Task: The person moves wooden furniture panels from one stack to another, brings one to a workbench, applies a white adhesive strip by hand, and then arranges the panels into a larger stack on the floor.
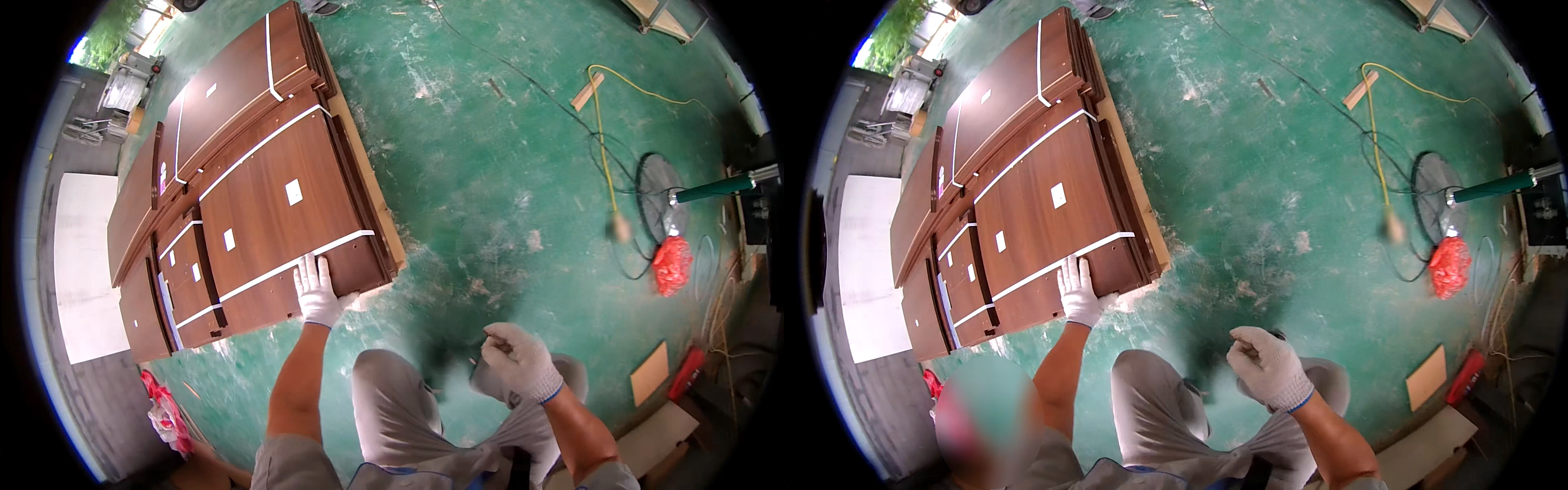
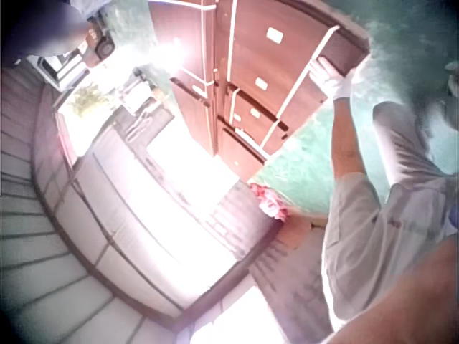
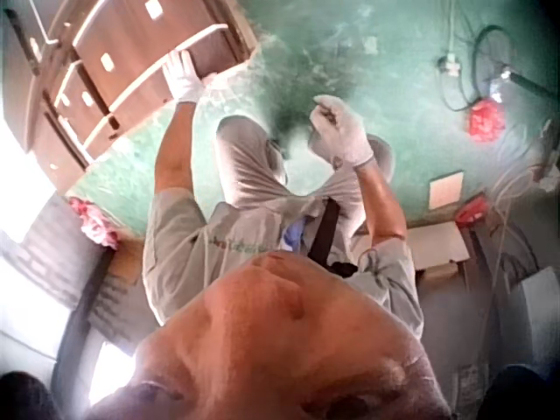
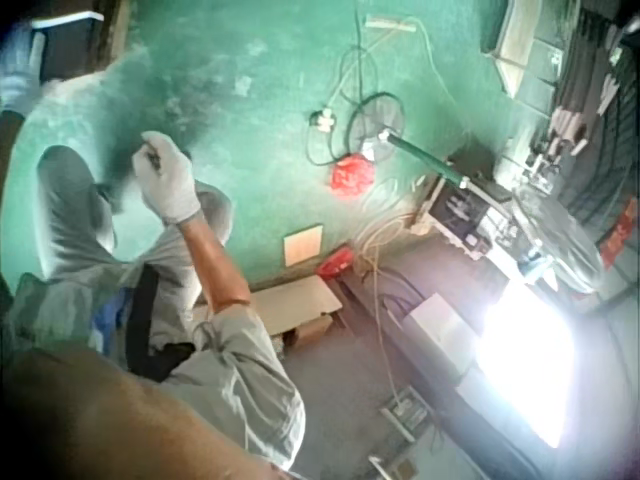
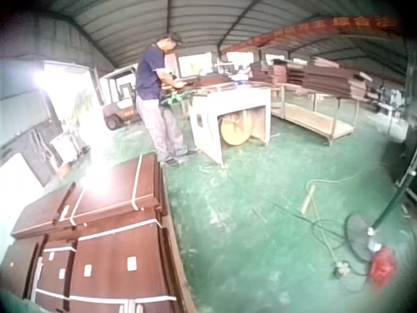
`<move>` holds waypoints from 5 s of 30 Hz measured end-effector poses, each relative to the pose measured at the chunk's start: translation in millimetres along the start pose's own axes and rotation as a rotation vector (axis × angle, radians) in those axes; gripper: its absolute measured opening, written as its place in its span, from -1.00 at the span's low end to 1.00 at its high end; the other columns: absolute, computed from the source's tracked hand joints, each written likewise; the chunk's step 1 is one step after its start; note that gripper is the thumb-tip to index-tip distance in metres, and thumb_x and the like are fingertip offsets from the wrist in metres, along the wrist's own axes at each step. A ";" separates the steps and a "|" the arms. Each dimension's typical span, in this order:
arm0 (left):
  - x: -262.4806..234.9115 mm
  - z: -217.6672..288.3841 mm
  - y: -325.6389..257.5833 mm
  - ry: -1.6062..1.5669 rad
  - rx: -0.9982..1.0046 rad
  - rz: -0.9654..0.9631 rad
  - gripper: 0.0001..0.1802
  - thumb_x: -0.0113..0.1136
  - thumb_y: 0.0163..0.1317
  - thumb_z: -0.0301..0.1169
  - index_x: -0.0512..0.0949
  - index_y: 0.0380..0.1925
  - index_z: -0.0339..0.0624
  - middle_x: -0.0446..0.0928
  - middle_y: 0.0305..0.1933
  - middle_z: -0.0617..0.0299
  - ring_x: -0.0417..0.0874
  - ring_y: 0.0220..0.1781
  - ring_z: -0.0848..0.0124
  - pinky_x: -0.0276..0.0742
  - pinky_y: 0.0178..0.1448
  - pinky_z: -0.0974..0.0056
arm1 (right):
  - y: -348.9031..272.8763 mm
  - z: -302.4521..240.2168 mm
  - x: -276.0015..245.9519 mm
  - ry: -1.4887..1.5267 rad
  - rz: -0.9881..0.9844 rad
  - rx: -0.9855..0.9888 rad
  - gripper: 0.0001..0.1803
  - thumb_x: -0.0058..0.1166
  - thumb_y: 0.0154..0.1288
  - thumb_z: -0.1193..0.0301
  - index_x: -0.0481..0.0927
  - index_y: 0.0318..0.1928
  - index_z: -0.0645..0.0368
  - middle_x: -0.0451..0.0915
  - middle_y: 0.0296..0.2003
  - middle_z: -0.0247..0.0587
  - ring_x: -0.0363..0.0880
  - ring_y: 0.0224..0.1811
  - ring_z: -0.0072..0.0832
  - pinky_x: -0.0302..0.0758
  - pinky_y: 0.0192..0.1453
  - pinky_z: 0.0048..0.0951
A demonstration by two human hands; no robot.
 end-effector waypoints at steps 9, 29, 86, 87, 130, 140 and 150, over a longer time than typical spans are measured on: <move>6.6 -20.0 1.8 0.069 0.163 0.120 0.22 0.57 -0.10 0.03 0.23 0.51 -0.38 0.13 0.62 -0.35 0.10 0.67 -0.26 -0.03 0.70 -0.28 | -37.7 -22.5 11.9 -0.492 -0.064 -0.648 -0.48 0.47 0.18 0.33 0.62 0.13 0.19 0.74 -0.08 -0.14 0.76 -0.07 -0.18 0.65 -0.05 -0.21; 14.2 -15.5 2.1 0.106 0.204 0.188 0.07 0.49 0.14 -0.01 0.22 0.51 -0.39 0.17 0.62 -0.28 0.11 0.67 -0.23 -0.02 0.71 -0.21 | -77.3 3.9 82.4 -0.817 -0.055 -0.684 -0.61 0.37 0.13 0.26 0.51 -0.10 0.07 0.45 -0.37 -0.32 0.60 -0.37 -0.36 0.50 -0.23 -0.28; 7.9 -5.6 -1.6 0.053 0.085 0.112 0.08 0.27 0.26 0.25 0.24 0.52 -0.36 0.11 0.66 -0.25 0.03 0.72 -0.13 -0.09 0.74 -0.12 | -50.6 21.6 64.7 -0.892 0.011 -0.481 -0.44 0.37 0.17 0.31 0.55 0.16 0.20 0.68 -0.19 0.07 0.67 -0.13 0.08 0.58 0.00 0.02; 10.5 -7.6 -2.0 0.046 0.091 0.124 0.08 0.27 0.26 0.25 0.25 0.51 -0.36 0.12 0.66 -0.25 0.03 0.72 -0.14 -0.08 0.74 -0.12 | -50.7 21.9 66.2 -0.896 0.012 -0.482 -0.44 0.37 0.17 0.31 0.55 0.16 0.20 0.68 -0.19 0.07 0.67 -0.13 0.08 0.58 0.00 0.02; 16.2 -10.2 -2.1 0.007 0.101 0.148 0.08 0.22 0.27 0.29 0.28 0.50 -0.38 0.10 0.66 -0.29 0.03 0.72 -0.16 -0.11 0.74 -0.14 | -49.5 21.6 82.3 -0.924 -0.015 -0.521 -0.46 0.37 0.15 0.34 0.57 0.14 0.21 0.68 -0.17 0.07 0.67 -0.12 0.08 0.56 0.02 0.01; 10.5 -8.6 0.3 -0.015 0.114 0.178 0.05 0.27 0.25 0.24 0.30 0.46 -0.41 0.16 0.61 -0.33 0.08 0.70 -0.18 -0.06 0.73 -0.17 | -39.7 19.8 84.9 -0.943 -0.064 -0.565 -0.50 0.36 0.18 0.27 0.56 0.11 0.18 0.67 -0.20 0.02 0.67 -0.14 0.03 0.55 -0.04 -0.01; -9.7 -114.2 -23.4 0.096 0.340 -0.112 0.02 0.17 0.31 0.18 0.20 0.54 -0.35 0.01 0.68 -0.26 -0.09 0.74 -0.20 -0.22 0.77 -0.21 | 2.7 -5.3 68.8 -0.826 -0.258 -0.459 -0.50 0.32 0.23 0.19 0.58 0.09 0.21 0.70 -0.24 0.03 0.72 -0.15 0.00 0.59 -0.01 -0.01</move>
Point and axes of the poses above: each hand's wrist, its own y-axis towards the middle knuckle, its own x-axis out of the palm, z = x × y, the point moved 1 cm from there along y, towards the middle knuckle
